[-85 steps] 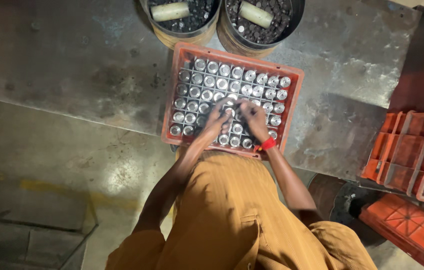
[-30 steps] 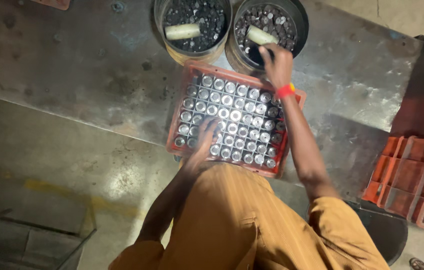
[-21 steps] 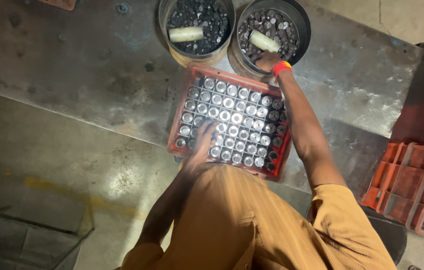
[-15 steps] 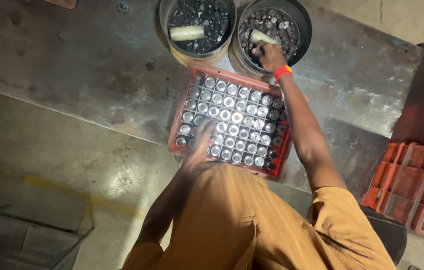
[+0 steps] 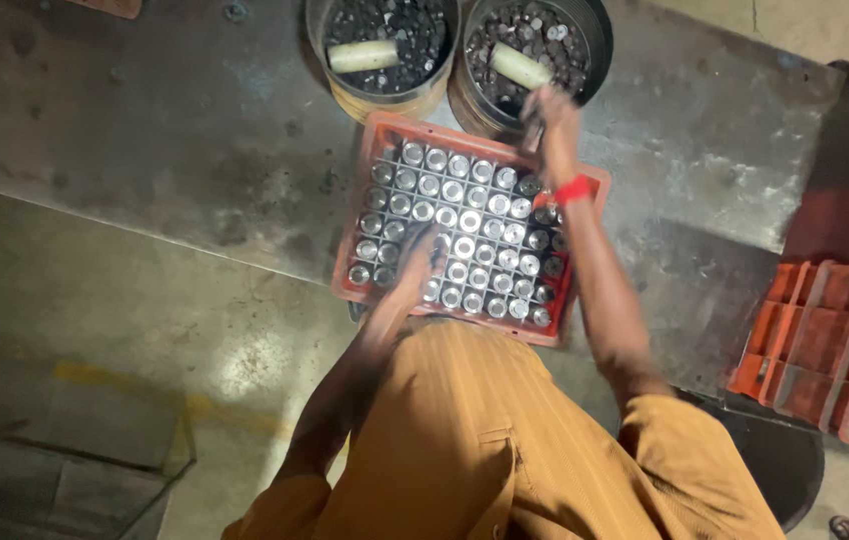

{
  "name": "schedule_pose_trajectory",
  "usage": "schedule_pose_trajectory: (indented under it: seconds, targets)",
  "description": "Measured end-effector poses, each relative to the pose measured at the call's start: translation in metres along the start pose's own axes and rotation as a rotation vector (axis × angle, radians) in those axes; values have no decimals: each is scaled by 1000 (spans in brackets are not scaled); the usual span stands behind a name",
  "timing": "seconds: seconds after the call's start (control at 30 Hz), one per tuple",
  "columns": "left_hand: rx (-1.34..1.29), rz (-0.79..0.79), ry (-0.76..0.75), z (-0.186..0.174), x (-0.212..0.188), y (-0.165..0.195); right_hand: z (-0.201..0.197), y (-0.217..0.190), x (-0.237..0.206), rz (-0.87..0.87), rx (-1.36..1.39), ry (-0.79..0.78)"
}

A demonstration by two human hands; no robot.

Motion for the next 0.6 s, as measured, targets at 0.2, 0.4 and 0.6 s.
schedule_pose_trajectory:
  seconds: [0.2,0.4,0.6]
  targets:
    - [-332,-386,-254,53,18,-35,55,-11,-186,-46,-393,18]
    - [-322,-398,-513,70,10,-68,43,-46,-233,-626,-807,-59]
    - [-422,-473,-459,60,14,-83,-13,-30,-222,76,-271,155]
Point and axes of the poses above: each hand's wrist, its own x-axis towards the middle knuckle, its own z-axis out of the palm, y = z × x, the point moved 1 cm from there along x, towards the middle knuckle, and after that the axes turned 13 degrees about -z, right-handed, at the moved point
